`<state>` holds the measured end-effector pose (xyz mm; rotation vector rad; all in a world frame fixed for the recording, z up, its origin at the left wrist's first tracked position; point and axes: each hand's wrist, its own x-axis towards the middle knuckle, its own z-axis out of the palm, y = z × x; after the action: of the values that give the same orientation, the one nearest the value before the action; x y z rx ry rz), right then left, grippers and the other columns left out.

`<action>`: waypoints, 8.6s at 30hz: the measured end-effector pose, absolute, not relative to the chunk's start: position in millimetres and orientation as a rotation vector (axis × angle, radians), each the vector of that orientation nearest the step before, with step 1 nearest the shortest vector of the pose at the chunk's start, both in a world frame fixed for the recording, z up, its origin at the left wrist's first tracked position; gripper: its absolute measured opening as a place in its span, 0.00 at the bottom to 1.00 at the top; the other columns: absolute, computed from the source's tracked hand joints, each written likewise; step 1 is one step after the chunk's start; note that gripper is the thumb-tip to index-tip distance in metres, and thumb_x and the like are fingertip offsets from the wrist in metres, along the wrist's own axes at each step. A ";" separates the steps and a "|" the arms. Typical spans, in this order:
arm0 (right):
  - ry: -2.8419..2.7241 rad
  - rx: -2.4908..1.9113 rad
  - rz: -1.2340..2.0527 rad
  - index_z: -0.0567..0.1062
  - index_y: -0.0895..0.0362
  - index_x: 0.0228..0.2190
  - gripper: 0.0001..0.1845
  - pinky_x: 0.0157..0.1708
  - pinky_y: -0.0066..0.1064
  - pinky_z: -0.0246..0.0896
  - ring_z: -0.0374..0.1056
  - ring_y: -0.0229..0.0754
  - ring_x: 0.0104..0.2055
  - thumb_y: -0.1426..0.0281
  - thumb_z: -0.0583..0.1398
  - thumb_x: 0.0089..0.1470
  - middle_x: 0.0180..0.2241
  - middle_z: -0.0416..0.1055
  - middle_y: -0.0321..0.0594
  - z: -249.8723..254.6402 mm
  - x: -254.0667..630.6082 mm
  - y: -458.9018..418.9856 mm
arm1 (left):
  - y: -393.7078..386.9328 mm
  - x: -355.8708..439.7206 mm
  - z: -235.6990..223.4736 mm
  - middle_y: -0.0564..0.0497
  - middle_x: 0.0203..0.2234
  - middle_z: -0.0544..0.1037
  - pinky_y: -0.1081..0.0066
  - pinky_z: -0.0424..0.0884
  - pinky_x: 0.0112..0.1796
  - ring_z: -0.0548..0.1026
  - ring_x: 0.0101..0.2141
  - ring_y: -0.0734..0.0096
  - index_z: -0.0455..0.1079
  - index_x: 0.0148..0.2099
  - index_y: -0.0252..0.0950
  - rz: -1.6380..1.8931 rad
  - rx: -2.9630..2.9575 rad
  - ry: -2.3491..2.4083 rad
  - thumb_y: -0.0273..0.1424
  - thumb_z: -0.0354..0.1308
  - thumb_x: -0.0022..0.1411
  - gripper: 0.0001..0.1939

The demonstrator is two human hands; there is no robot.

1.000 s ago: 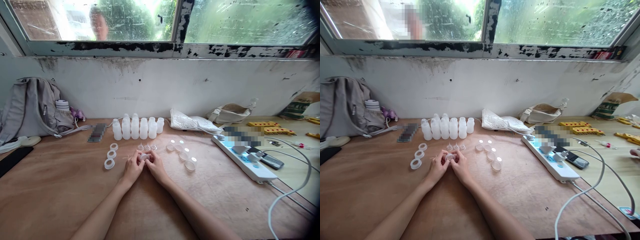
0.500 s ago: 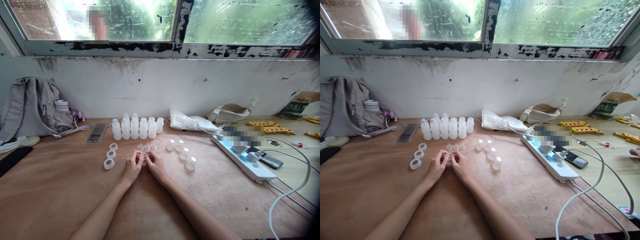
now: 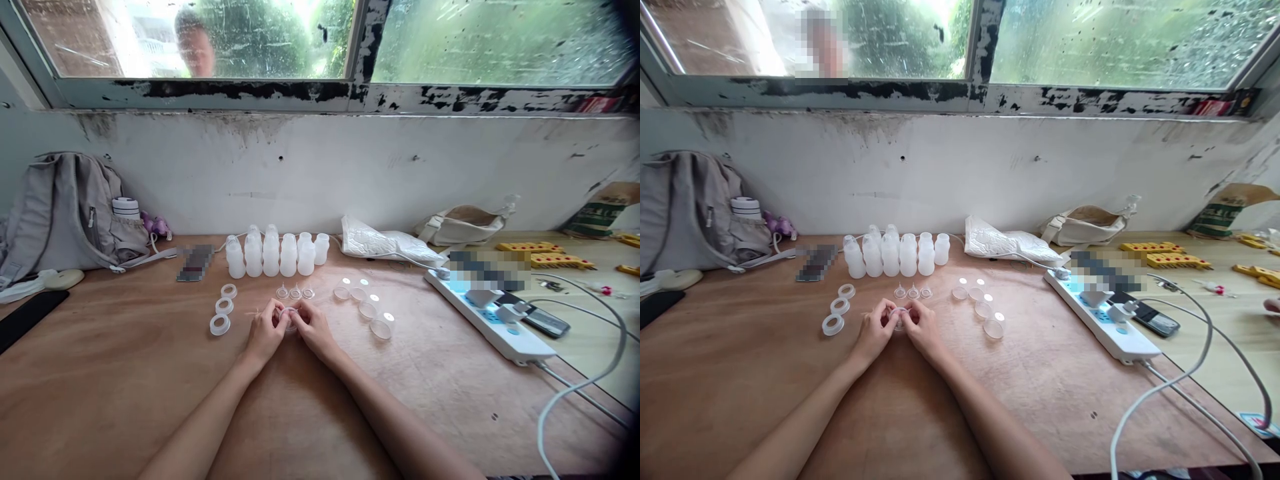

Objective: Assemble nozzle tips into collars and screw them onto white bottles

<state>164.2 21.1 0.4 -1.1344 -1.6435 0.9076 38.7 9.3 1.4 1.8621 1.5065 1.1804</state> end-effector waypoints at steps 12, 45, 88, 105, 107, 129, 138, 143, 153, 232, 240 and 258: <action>-1.458 -1.000 1.263 0.64 0.56 0.42 0.19 0.15 0.23 0.55 0.59 0.32 0.15 0.60 0.53 0.49 0.18 0.62 0.30 2.9 163.1 20.9 | 11.4 36.6 2.8 0.55 0.23 0.71 0.76 0.63 0.26 0.68 0.22 0.76 0.63 0.37 0.38 1.244 1.698 1.423 0.36 0.44 0.59 0.10; -1.580 -1.052 1.031 0.67 0.58 0.24 0.11 0.18 0.24 0.54 0.58 0.32 0.17 0.63 0.55 0.49 0.19 0.64 0.32 2.1 171.3 27.1 | 20.0 20.3 8.0 0.52 0.32 0.71 0.74 0.64 0.31 0.69 0.33 0.70 0.65 0.36 0.38 1.007 2.090 1.395 0.36 0.54 0.50 0.11; -2.165 -2.281 0.285 0.70 0.59 0.27 0.25 0.34 0.40 0.58 0.53 0.58 0.48 0.55 0.65 0.27 0.40 0.63 0.52 137.0 131.8 226.2 | 37.2 9.3 -1.5 0.50 0.30 0.69 0.70 0.64 0.34 0.68 0.32 0.69 0.59 0.35 0.38 1.327 2.014 1.538 0.29 0.47 0.55 0.04; -1.737 -1.790 -0.221 0.70 0.61 0.31 0.20 0.39 0.41 0.51 0.57 0.53 0.43 0.57 0.50 0.47 0.35 0.67 0.50 161.0 172.5 191.5 | 37.1 7.5 -3.2 0.49 0.31 0.69 0.70 0.64 0.34 0.69 0.33 0.67 0.60 0.36 0.38 1.335 1.974 1.554 0.31 0.47 0.55 0.05; -1.604 -1.589 -0.265 0.68 0.61 0.34 0.20 0.39 0.38 0.52 0.59 0.49 0.41 0.58 0.51 0.48 0.36 0.67 0.48 159.4 184.2 169.9 | 36.8 7.4 -3.1 0.49 0.30 0.70 0.70 0.64 0.34 0.69 0.32 0.68 0.60 0.36 0.37 1.345 1.958 1.563 0.32 0.47 0.55 0.06; -1.937 -1.057 0.498 0.55 0.54 0.47 0.27 0.38 0.36 0.62 0.65 0.46 0.39 0.65 0.57 0.45 0.40 0.66 0.43 -7.3 184.9 26.4 | 20.9 35.2 3.2 0.49 0.31 0.73 0.73 0.67 0.29 0.72 0.30 0.72 0.64 0.35 0.34 1.451 0.562 0.887 0.38 0.53 0.50 0.13; -1.959 -1.069 0.420 0.58 0.56 0.44 0.24 0.40 0.39 0.61 0.63 0.47 0.42 0.64 0.58 0.45 0.41 0.63 0.46 -12.4 179.9 22.7 | 27.7 26.0 3.4 0.50 0.27 0.74 0.73 0.69 0.28 0.72 0.26 0.75 0.66 0.29 0.35 1.457 0.280 0.778 0.35 0.53 0.52 0.08; -1.990 -1.055 0.384 0.58 0.53 0.44 0.25 0.39 0.38 0.61 0.63 0.47 0.42 0.66 0.59 0.43 0.40 0.63 0.43 -9.8 179.2 20.1 | 28.4 24.1 4.1 0.49 0.28 0.75 0.71 0.69 0.31 0.73 0.30 0.71 0.67 0.29 0.35 1.485 0.345 0.850 0.36 0.49 0.53 0.10; -1.965 -1.109 0.363 0.61 0.52 0.41 0.20 0.37 0.37 0.63 0.63 0.46 0.39 0.66 0.58 0.44 0.39 0.61 0.42 -7.5 176.7 17.2 | 26.4 30.3 4.6 0.51 0.31 0.74 0.74 0.67 0.34 0.72 0.31 0.74 0.67 0.33 0.35 1.506 0.462 0.805 0.37 0.55 0.52 0.11; -1.717 -1.051 0.377 0.64 0.55 0.37 0.15 0.35 0.33 0.63 0.66 0.43 0.37 0.66 0.58 0.46 0.35 0.67 0.42 -2.2 175.5 8.7 | 13.0 37.0 12.8 0.51 0.34 0.72 0.76 0.63 0.35 0.69 0.33 0.76 0.68 0.40 0.37 1.411 0.531 0.649 0.31 0.59 0.49 0.13; -1.676 -1.112 0.488 0.64 0.56 0.37 0.16 0.33 0.32 0.63 0.66 0.42 0.35 0.65 0.59 0.45 0.35 0.68 0.41 -4.6 175.7 9.6 | 13.1 38.3 9.8 0.49 0.34 0.74 0.75 0.63 0.33 0.70 0.31 0.74 0.67 0.45 0.36 1.420 0.604 0.736 0.39 0.57 0.51 0.20; -1.546 -1.200 0.667 0.67 0.56 0.34 0.15 0.32 0.32 0.62 0.66 0.42 0.33 0.60 0.58 0.45 0.33 0.69 0.39 3.8 178.7 12.7 | 20.4 30.2 6.1 0.51 0.34 0.73 0.76 0.63 0.33 0.70 0.31 0.77 0.69 0.41 0.38 1.356 0.544 0.749 0.32 0.59 0.49 0.14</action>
<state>178.7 12.7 3.8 -1.1997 -1.5463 0.6669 30.2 20.4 6.1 0.5435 0.7493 1.3559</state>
